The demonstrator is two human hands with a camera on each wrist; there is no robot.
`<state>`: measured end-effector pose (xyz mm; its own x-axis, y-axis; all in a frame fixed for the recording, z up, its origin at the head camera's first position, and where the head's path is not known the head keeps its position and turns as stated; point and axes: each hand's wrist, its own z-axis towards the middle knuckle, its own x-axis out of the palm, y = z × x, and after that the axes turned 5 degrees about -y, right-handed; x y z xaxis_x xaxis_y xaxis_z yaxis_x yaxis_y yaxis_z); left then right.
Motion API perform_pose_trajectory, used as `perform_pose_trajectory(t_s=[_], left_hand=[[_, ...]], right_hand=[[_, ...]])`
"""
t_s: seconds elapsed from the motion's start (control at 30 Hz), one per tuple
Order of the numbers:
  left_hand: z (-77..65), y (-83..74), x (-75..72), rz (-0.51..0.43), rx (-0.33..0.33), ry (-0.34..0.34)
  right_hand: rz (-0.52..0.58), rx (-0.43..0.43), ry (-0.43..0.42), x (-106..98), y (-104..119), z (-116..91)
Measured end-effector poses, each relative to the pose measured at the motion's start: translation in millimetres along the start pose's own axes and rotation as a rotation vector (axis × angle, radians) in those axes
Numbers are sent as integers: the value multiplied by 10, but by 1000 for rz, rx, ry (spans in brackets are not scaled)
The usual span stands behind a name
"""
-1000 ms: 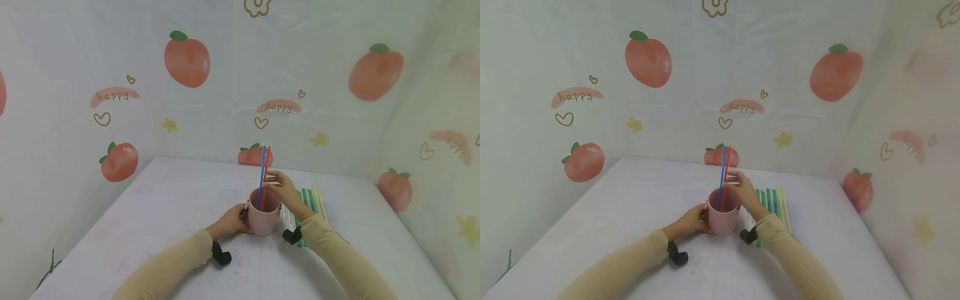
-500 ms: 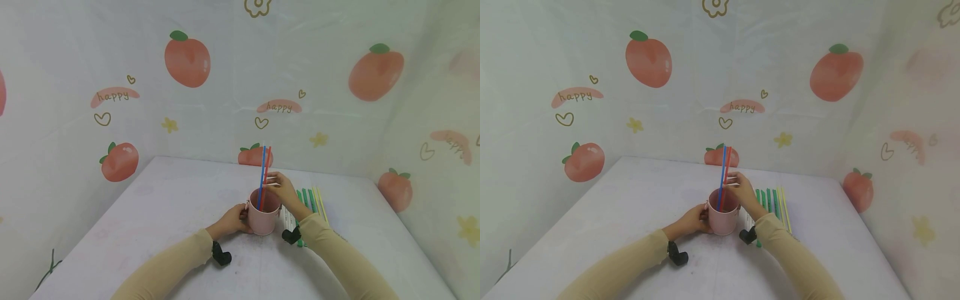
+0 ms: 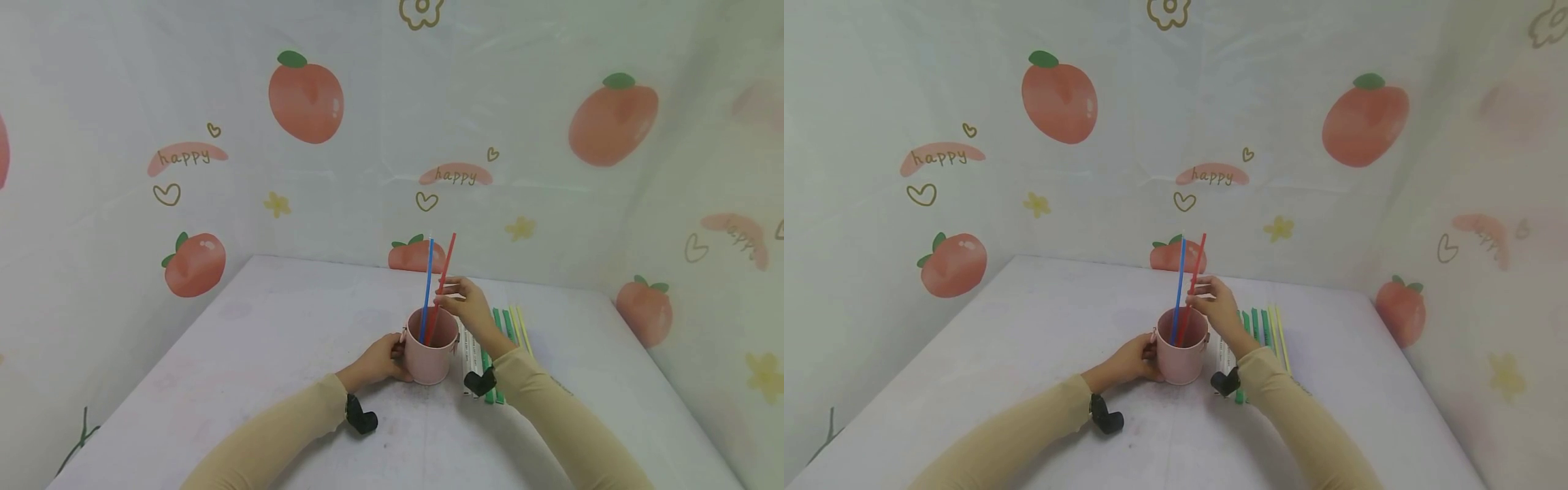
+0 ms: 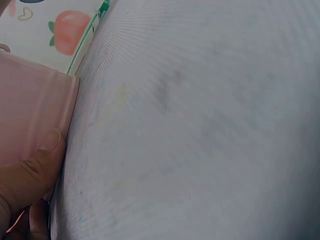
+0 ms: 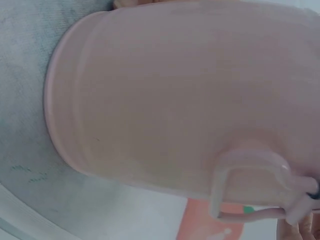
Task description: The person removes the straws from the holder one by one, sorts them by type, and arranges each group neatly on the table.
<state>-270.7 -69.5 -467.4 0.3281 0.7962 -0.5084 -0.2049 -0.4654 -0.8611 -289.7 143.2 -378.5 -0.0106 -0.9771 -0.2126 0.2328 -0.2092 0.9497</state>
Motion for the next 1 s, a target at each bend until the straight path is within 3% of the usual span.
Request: perform_pose_trajectory(t_s=[0.27,1.0], left_hand=[[1,5,8,3,-14,-1],[-25,-18,2,-4,6,-9]], right_hand=[[205,19,-30,-91,105,20],[350,-79,-141,-551,431,58]])
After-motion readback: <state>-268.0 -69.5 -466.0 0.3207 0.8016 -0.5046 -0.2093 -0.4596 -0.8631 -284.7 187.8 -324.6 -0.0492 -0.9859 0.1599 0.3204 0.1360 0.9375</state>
